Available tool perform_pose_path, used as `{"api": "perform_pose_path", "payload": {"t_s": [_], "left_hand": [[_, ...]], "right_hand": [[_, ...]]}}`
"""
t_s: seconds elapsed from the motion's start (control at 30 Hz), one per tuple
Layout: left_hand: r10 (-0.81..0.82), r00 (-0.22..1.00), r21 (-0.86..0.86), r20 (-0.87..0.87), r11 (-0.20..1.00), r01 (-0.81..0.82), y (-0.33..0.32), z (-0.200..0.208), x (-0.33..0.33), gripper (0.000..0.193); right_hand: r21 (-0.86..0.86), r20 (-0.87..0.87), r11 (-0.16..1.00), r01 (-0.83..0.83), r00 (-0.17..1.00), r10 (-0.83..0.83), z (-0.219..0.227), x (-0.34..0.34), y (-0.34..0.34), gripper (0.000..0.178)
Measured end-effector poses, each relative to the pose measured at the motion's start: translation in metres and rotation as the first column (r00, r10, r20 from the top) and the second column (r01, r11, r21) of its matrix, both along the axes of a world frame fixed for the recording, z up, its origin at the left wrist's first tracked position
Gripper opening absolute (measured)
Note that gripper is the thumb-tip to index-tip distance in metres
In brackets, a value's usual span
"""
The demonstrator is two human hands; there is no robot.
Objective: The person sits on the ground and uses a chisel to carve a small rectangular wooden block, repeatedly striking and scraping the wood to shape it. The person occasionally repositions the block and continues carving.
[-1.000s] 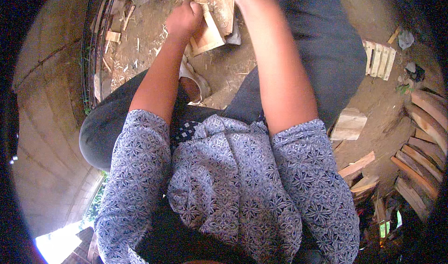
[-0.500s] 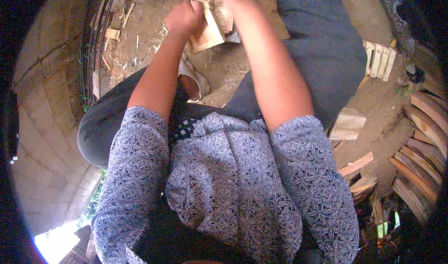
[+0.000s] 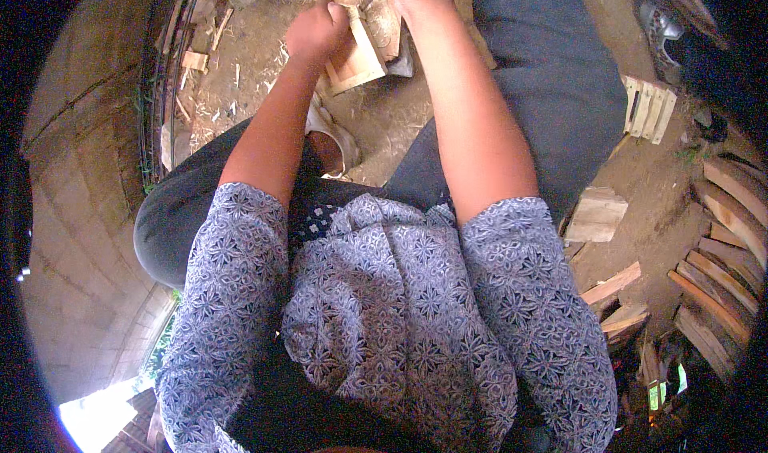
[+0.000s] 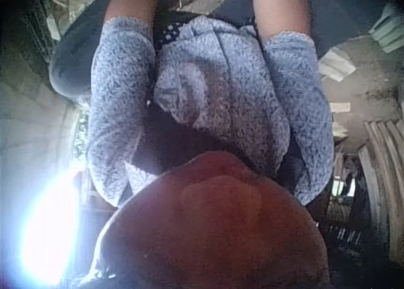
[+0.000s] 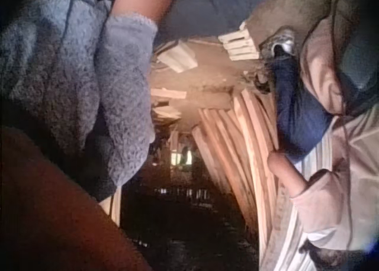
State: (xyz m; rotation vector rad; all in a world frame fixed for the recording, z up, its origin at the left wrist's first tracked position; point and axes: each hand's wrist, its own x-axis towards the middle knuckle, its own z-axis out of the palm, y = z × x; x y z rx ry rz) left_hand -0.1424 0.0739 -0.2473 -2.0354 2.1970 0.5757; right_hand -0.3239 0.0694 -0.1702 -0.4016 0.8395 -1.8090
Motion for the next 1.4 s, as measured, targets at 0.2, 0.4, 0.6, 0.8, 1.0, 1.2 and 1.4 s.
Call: {"api": "perform_pose_path", "payload": {"t_s": [0.2,0.4,0.6,0.8,1.0,1.2,1.4], "left_hand": [[0.019,1.0,-0.057,-0.022,0.998,-0.02,0.004,-0.004,0.005,0.052],[0.022,0.995,-0.074,-0.098,0.997,-0.029,0.002,-0.004,0.004,0.051],[0.023,0.999,-0.071,-0.047,0.997,-0.026,0.003,-0.005,0.005,0.05],[0.002,0.998,-0.092,-0.057,0.996,-0.008,0.007,-0.003,0.003,0.05],[0.0,0.999,-0.103,-0.032,0.995,-0.004,0.003,-0.008,0.004,0.05],[0.028,0.999,-0.102,-0.032,0.994,-0.031,0.006,-0.006,0.006,0.051],[0.031,0.997,-0.038,-0.077,0.999,-0.034,0.002,-0.002,0.003,0.05]], "right_hand": [[-0.047,0.058,0.999,0.023,0.998,-0.02,0.037,-0.01,0.006,0.031],[-0.063,-0.007,0.997,-0.042,0.999,0.042,0.022,0.001,0.002,0.033],[-0.002,0.115,1.0,-0.016,0.993,0.016,0.021,-0.004,0.005,0.031],[-0.053,0.019,0.998,0.032,0.999,-0.031,0.068,-0.01,0.011,0.033],[-0.006,-0.098,1.0,0.009,0.995,-0.009,0.016,0.012,0.005,0.033],[-0.06,0.032,0.996,0.071,0.997,-0.07,0.05,0.0,0.01,0.032],[-0.052,-0.277,0.997,0.058,0.958,-0.071,-0.002,0.021,0.008,0.031]]}}
